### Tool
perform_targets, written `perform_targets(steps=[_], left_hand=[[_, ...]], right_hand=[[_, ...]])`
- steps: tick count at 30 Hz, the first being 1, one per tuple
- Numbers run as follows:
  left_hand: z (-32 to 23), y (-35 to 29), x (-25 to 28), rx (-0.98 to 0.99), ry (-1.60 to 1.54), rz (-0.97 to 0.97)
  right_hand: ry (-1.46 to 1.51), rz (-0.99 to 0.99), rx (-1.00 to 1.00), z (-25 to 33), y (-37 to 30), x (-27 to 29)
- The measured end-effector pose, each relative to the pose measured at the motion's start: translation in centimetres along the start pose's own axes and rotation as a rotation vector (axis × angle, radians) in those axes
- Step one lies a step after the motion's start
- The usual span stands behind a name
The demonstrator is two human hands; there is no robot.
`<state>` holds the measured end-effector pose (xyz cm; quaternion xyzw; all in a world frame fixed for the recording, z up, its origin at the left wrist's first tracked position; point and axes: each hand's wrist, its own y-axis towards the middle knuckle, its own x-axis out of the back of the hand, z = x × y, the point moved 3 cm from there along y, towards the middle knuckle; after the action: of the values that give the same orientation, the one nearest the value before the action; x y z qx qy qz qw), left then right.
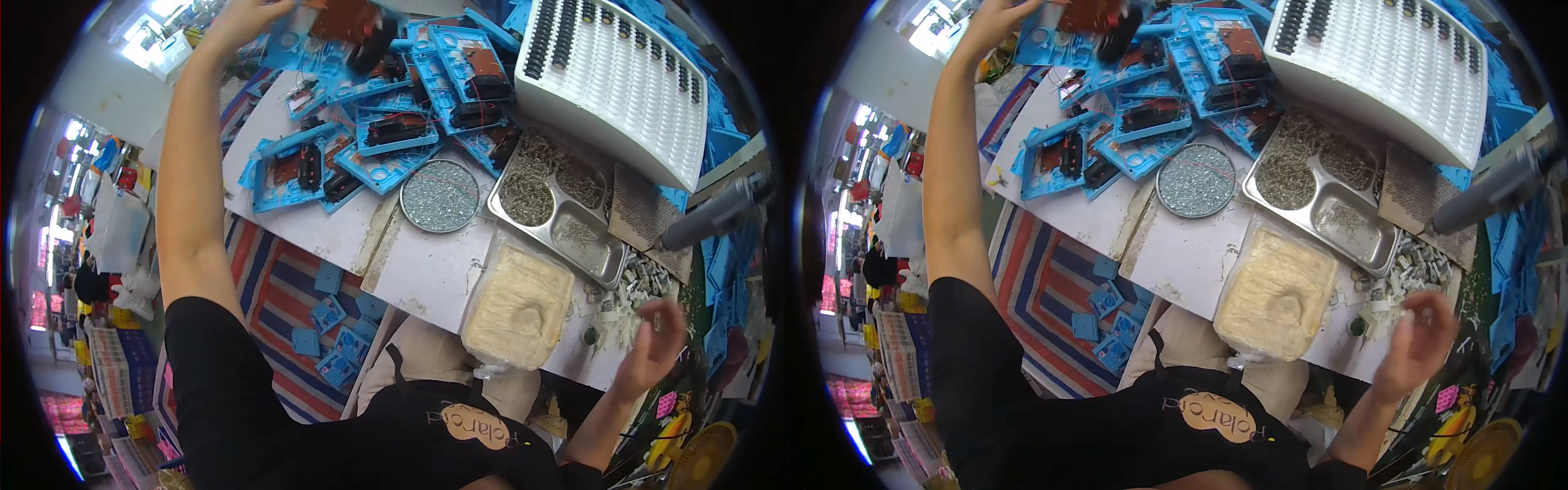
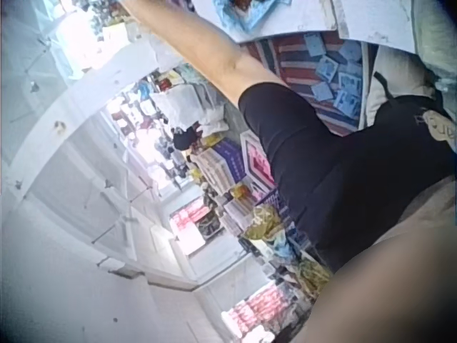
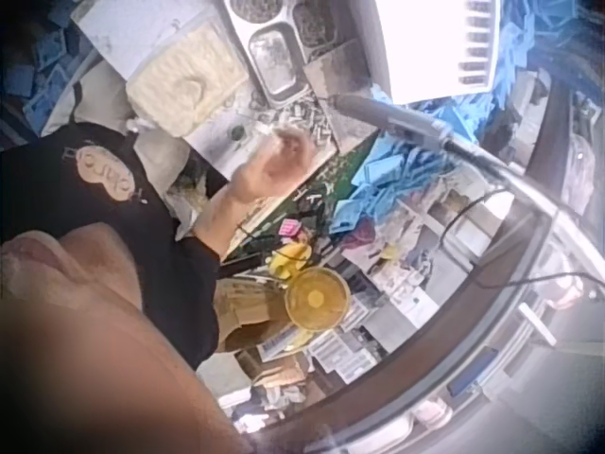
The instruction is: The recorder is assembling the internal components and housing of a blue electronic device, using a screwdriver and a soldering iron.
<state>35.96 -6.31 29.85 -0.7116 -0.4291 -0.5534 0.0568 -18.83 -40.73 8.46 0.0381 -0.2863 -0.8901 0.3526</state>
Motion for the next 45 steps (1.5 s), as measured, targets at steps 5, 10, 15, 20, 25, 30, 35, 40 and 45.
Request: perform_targets(steps=[5,10,15,20,25,30,35,40,45], left_hand=[[-5.4,-12.8,-4.7,0.221,-0.742,-0.241],[-16.2,-24.7,-18.7,0.403,-1.24,-0.113],[-23.0,-32.1,-26.7,0.464,-1.433,-0.047],[-23.8,-34.9,-28.8,0.474,-1.305,0.317],[-22.6,-34.9,-29.3,0.294,-0.733,0.462],[-21.9,-35.0,-29.2,0.078,-0.543,0.312],[-21.2,-35.1,-28.6,0.085,-0.452,0.378],[-20.8,-35.2,-27.9,0.007,-0.452,0.383],[-20.7,-34.5,-28.1,-0.023,-0.431,0.382]], right_hand=[[0.244,0.886,-0.431,0.3,-2.9,-10.1],[1.027,0.284,-0.842,-0.1,-4.0,-17.3],[0.716,0.228,-0.852,-5.0,-5.1,-12.0],[0.392,0.077,-0.774,-6.0,-4.9,-8.0],[0.043,0.203,-0.568,-6.8,-3.3,-7.0],[-0.749,0.413,-0.316,-6.6,-1.6,-7.5],[-0.749,0.447,-0.337,-6.5,-1.5,-8.3],[-0.82,0.605,-0.38,-6.6,-1.4,-8.1],[-0.783,0.531,-0.437,-6.2,-1.6,-7.8]])
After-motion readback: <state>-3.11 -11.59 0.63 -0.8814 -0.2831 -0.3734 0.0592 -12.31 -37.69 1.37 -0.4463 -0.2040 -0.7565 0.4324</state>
